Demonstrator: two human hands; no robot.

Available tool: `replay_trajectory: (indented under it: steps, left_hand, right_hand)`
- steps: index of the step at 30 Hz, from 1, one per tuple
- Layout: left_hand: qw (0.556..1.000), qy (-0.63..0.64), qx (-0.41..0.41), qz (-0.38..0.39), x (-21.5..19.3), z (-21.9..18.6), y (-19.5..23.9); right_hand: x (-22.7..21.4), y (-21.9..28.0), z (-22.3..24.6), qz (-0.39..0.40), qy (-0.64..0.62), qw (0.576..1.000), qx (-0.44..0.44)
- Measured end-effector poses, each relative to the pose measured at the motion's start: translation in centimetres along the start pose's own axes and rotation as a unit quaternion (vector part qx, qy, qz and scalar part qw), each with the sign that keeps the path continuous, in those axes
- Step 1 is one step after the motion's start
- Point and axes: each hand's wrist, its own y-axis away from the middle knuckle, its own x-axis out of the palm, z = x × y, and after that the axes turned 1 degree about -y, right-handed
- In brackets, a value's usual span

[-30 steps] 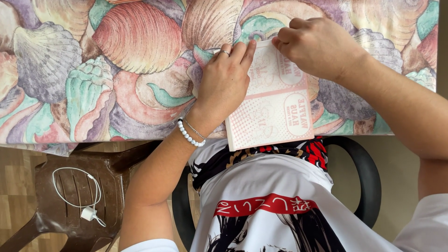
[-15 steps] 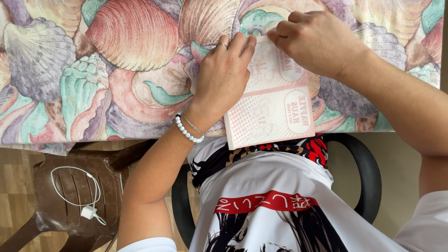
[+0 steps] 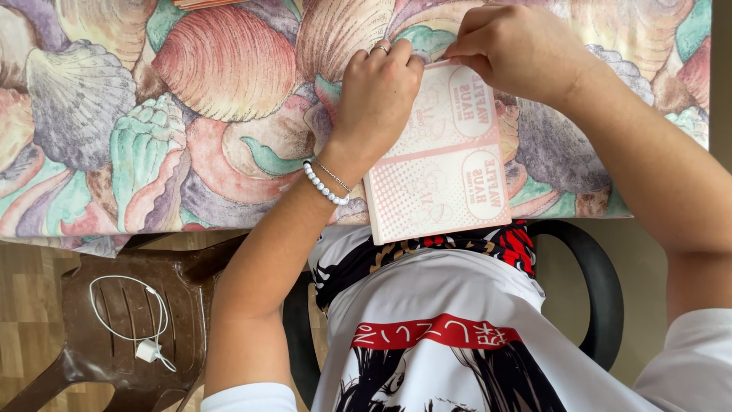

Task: The person folds multiple orange and white paper sheets labeled 'Waffle Haus' in half, then folds them again into smaller rectangles. The folded items are stacked on the table. The person repeats this process for several sheets throughout the clip.

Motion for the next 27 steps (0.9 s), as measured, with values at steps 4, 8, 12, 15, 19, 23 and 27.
replay_trajectory:
  steps: [4, 8, 12, 15, 19, 23, 27]
  left_hand:
    - [0.999, 0.032, 0.002, -0.004, 0.3, 0.1, 0.2]
    - [0.999, 0.035, 0.008, 0.032, -0.6, 0.1, 0.8]
    - [0.997, 0.024, 0.026, 0.064, -1.9, 0.4, 2.0]
    - [0.999, 0.014, 0.033, 0.039, -2.0, 0.6, 2.3]
    - [0.999, 0.016, 0.032, 0.040, -1.8, 0.6, 2.3]
    - [0.998, 0.038, 0.028, 0.040, -1.8, 0.6, 2.6]
    - [0.998, 0.038, 0.025, 0.046, -1.8, 0.5, 2.4]
  right_hand:
    - [0.7, 0.5, -0.3, -0.016, 0.040, 0.999, -0.006]
    - [0.6, 0.9, 0.4, -0.037, 0.117, 0.992, -0.025]
    - [0.0, 1.3, 1.7, -0.026, 0.214, 0.973, -0.083]
    - [0.5, 1.7, 1.7, -0.025, 0.236, 0.967, -0.096]
    - [0.7, 1.7, 2.0, -0.007, 0.263, 0.961, -0.090]
    - [1.1, 1.7, 1.8, -0.004, 0.257, 0.962, -0.089]
    - [1.1, 1.7, 1.9, -0.008, 0.254, 0.964, -0.085]
